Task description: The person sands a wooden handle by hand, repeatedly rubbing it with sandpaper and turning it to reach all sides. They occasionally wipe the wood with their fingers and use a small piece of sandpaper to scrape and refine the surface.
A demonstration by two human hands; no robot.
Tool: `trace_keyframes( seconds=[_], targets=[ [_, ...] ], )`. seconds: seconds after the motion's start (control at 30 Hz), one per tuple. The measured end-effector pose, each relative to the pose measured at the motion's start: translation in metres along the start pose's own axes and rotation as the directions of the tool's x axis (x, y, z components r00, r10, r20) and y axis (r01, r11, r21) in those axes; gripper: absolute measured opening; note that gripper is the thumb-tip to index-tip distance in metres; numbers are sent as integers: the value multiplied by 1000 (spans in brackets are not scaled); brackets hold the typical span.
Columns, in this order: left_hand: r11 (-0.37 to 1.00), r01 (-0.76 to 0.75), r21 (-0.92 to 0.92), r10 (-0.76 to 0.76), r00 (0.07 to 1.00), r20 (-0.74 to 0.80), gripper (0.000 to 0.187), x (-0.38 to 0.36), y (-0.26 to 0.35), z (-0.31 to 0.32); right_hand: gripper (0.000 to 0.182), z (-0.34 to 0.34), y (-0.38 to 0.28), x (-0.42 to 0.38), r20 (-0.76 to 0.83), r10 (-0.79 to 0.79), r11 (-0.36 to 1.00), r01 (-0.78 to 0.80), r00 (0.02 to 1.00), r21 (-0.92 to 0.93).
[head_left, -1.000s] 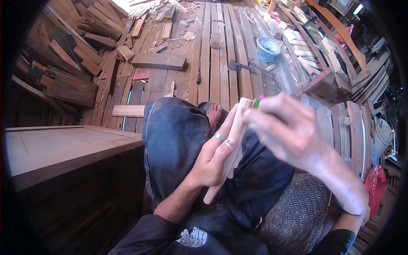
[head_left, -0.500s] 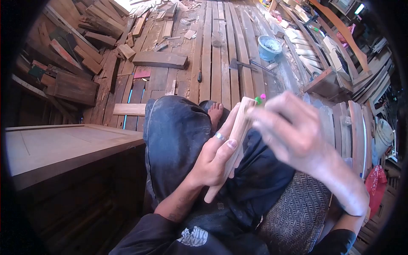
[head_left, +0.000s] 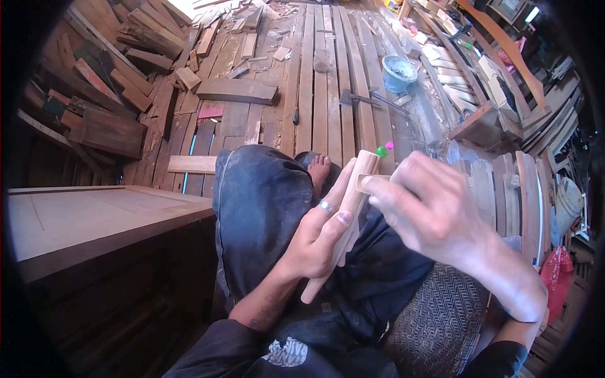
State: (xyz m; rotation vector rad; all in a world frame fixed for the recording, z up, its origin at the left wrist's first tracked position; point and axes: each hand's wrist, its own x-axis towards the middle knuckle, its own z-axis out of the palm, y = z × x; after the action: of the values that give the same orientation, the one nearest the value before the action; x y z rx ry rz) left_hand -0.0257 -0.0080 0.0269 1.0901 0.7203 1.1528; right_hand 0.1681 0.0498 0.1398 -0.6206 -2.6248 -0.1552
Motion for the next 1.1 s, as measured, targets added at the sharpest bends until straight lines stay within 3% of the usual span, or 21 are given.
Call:
trace_keyframes(
  seconds=[0.1, 0.13, 0.2, 0.3, 0.33, 0.4, 0.43, 0.5, 0.6, 0.7, 0.83, 0.93, 1.0, 1.07, 1.1],
  targets=[
    [999, 35, -20, -34, 999, 24, 74, -5, 3, -2, 14, -3, -1, 3, -16, 21, 1000, -21, 1000, -21],
    [997, -69, 36, 68, 998, 15, 71, -2, -7, -4, 14, -4, 0, 5, -27, 27, 999, -28, 999, -38],
    [987, -129, 97, 128, 992, 12, 71, 2, -10, -4, 14, -4, 0, 5, -22, 19, 1000, -19, 1000, 8],
    [975, -89, 201, 90, 996, 4, 76, -2, -7, -6, 16, -8, 5, 10, -53, 47, 999, -47, 997, -8],
    [944, -156, 290, 157, 987, 23, 76, 2, -15, -10, 22, -8, 3, 8, -34, 40, 999, -39, 999, 24],
    [965, -128, 229, 123, 992, 40, 74, 5, -13, -9, 31, -6, 2, 5, -7, 27, 999, -27, 1000, 36],
    [997, -24, 79, 21, 999, 39, 71, 2, -4, -3, 32, -7, 3, 4, -1, 23, 1000, -23, 1000, 18],
    [1000, 5, -4, -5, 999, 34, 69, -4, -2, 1, 34, -5, 1, 5, -32, 17, 1000, -17, 999, -16],
    [978, -172, 117, 171, 985, 20, 69, 2, -8, 2, 25, -9, 4, 7, -51, 9, 998, -12, 999, -59],
    [995, -92, 49, 92, 996, 9, 69, -2, -6, 4, 21, -16, 7, 12, -44, 40, 999, -41, 998, -22],
    [997, 20, -70, -15, 997, 79, 69, 0, -4, -4, 20, -3, 1, 2, 12, -38, 999, 37, 999, 36],
    [997, 6, -72, -1, 997, 71, 68, -6, -3, -1, 19, -12, 5, 8, -48, 40, 999, -40, 998, -7],
    [999, -25, -40, 27, 998, 58, 68, -3, -2, -1, 14, -2, -6, -2, 24, 5, 994, -7, 1000, 109],
    [1000, -3, -13, 4, 999, 39, 68, -2, -8, -3, 32, -2, 3, -3, 42, 81, 981, -88, 996, 173],
    [1000, -2, 4, 2, 999, 42, 68, -5, -8, -3, 31, -1, 3, -3, 22, 95, 983, -97, 995, 159]
  ],
)
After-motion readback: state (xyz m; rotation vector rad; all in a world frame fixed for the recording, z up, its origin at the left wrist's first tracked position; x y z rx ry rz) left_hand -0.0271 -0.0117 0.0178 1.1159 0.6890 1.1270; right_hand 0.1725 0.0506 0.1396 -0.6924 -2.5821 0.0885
